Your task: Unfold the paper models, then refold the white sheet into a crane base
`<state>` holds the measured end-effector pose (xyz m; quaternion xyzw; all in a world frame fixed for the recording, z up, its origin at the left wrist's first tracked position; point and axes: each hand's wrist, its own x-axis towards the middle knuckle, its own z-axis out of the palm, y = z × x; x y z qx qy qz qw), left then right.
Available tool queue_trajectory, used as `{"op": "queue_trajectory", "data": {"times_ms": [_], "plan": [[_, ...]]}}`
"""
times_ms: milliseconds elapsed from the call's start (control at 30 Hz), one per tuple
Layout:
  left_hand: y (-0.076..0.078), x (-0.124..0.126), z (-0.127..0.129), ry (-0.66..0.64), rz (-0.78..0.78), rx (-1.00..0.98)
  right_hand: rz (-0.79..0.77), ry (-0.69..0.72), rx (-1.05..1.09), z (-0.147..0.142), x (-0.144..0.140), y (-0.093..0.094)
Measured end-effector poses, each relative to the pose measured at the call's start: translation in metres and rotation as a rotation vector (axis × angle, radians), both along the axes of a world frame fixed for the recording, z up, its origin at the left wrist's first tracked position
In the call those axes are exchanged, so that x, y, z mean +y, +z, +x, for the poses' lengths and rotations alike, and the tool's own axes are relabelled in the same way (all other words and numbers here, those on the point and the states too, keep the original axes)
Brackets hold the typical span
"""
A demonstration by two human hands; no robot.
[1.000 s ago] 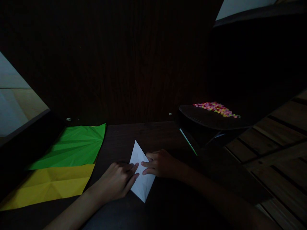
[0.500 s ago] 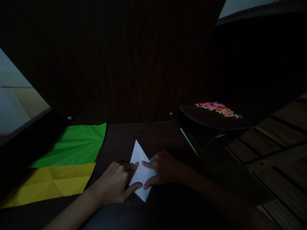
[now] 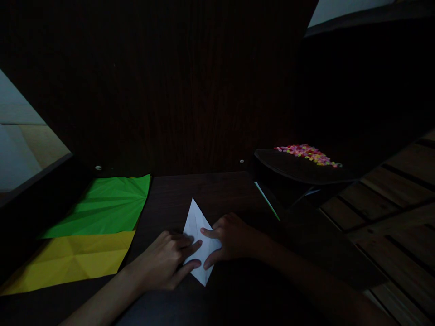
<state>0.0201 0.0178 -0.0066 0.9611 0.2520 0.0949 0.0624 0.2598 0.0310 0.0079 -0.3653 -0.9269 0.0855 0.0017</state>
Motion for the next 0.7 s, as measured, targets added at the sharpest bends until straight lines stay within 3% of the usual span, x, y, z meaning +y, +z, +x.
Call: {"op": "queue_trajectory", "data": {"times_ms": [367,700], "plan": [[0.0038,0.0027,0.0023,-0.067,-0.033,-0.046,0.011,-0.023,0.002,-0.0001,0.0006,-0.0045],[-0.0004,0.0006,0.0011,0.026,-0.028,-0.007,0.001,0.002,0.037,0.0007,0.001,-0.0056]]}}
